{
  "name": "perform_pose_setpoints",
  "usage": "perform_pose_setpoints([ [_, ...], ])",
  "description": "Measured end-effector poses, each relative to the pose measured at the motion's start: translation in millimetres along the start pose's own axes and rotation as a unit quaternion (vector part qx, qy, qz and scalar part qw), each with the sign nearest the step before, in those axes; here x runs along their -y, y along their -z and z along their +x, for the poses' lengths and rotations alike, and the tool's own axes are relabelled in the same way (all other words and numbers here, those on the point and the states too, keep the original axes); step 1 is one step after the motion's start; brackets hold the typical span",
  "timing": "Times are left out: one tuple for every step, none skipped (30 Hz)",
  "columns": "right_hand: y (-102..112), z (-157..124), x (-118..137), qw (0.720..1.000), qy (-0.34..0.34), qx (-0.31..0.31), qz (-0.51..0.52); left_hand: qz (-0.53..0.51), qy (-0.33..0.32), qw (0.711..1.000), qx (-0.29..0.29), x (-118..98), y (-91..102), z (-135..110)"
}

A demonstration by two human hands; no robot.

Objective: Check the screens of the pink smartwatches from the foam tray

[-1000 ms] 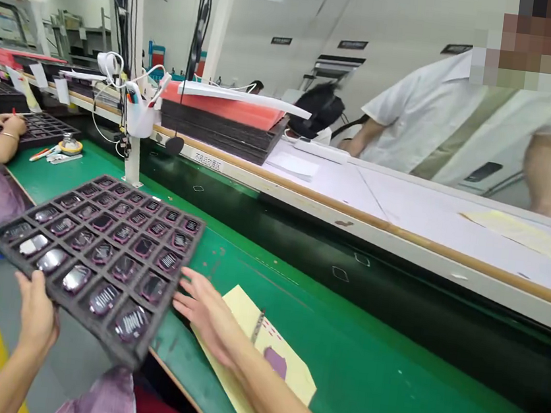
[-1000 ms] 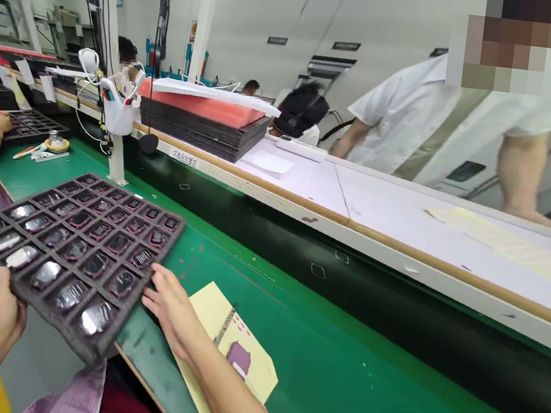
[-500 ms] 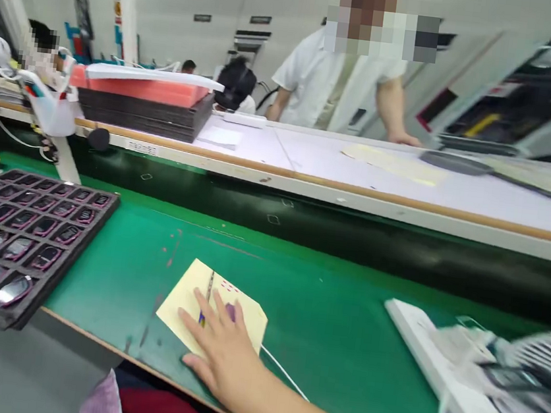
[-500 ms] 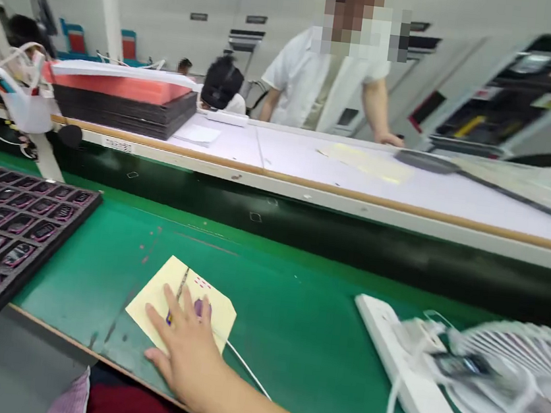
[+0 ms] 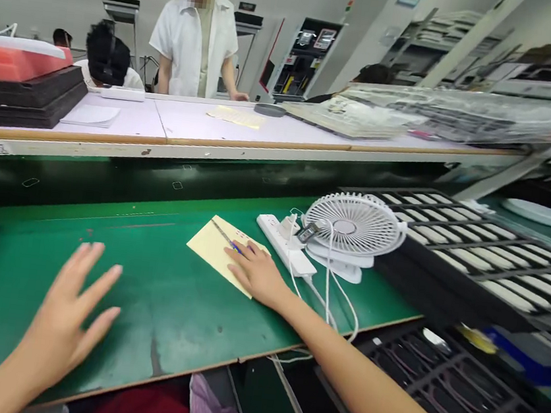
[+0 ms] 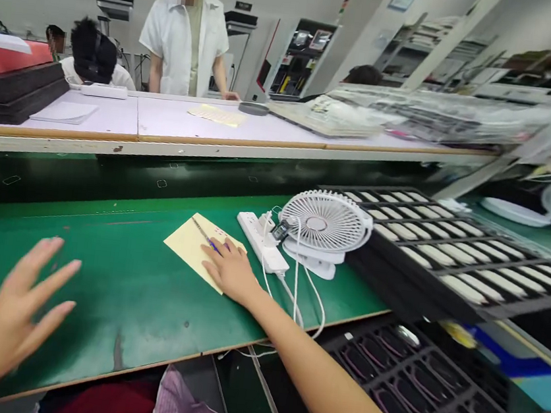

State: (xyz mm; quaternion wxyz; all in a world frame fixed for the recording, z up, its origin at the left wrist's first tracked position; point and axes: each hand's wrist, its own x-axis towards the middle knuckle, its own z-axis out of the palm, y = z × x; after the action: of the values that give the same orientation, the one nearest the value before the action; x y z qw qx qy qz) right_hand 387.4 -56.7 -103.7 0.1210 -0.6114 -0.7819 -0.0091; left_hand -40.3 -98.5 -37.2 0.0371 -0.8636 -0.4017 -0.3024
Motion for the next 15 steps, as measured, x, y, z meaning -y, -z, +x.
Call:
perform_pose_setpoints([
  [2.3, -0.1, -13.4, 1.0, 0.001, 0.001, 0.008, -0.004, -0.064, 0.997, 0.035, -6.2, -17.2, 15.1],
  [4.5, 0.0, -24.4, 1.0, 0.003, 0.002, 0.018, -0.007, -0.11, 0.991, 0.078, -13.7, -33.3, 30.9],
  [6.3, 0.1, -32.2, 1.0, 0.006, -0.001, 0.028, -0.011, -0.141, 0.982, 0.124, -21.9, -48.5, 47.1],
  [8.0, -0.2, -36.8, 0.999, 0.008, -0.007, 0.04, -0.02, -0.164, 0.971, 0.176, -30.4, -62.8, 63.4],
  [9.7, -1.2, -38.1, 0.999, 0.007, -0.018, 0.051, -0.034, -0.178, 0.959, 0.217, -38.9, -76.7, 79.4],
  [11.7, -3.4, -36.4, 0.997, 0.005, -0.034, 0.063, -0.048, -0.183, 0.951, 0.246, -46.9, -90.1, 94.5],
  [14.3, -7.1, -32.7, 0.996, 0.0, -0.055, 0.073, -0.057, -0.179, 0.946, 0.265, -54.3, -103.4, 108.2],
  [18.3, -12.7, -28.2, 0.994, -0.005, -0.081, 0.078, -0.059, -0.165, 0.944, 0.28, -61.1, -116.2, 119.9],
  [24.0, -20.4, -24.4, 0.991, -0.01, -0.11, 0.077, -0.061, -0.152, 0.939, 0.302, -67.2, -128.5, 129.2],
  [32.1, -30.0, -22.9, 0.987, -0.015, -0.144, 0.065, -0.065, -0.142, 0.933, 0.324, -72.8, -140.0, 135.8],
  [42.9, -41.3, -25.1, 0.982, -0.021, -0.182, 0.043, -0.071, -0.134, 0.929, 0.338, -78.0, -150.3, 139.8],
  [56.7, -53.7, -31.7, 0.974, -0.029, -0.226, 0.007, -0.077, -0.128, 0.926, 0.345, -82.6, -159.1, 141.4],
  [73.2, -66.7, -43.0, 0.958, -0.053, -0.278, -0.041, -0.081, -0.124, 0.927, 0.345, -86.7, -166.4, 141.0],
  [92.0, -79.6, -58.4, 0.93, -0.103, -0.341, -0.089, -0.085, -0.121, 0.93, 0.337, -89.9, -172.1, 139.3],
  [112.1, -92.0, -76.8, 0.887, -0.159, -0.415, -0.128, -0.087, -0.118, 0.934, 0.327, -92.3, -176.4, 136.7],
])
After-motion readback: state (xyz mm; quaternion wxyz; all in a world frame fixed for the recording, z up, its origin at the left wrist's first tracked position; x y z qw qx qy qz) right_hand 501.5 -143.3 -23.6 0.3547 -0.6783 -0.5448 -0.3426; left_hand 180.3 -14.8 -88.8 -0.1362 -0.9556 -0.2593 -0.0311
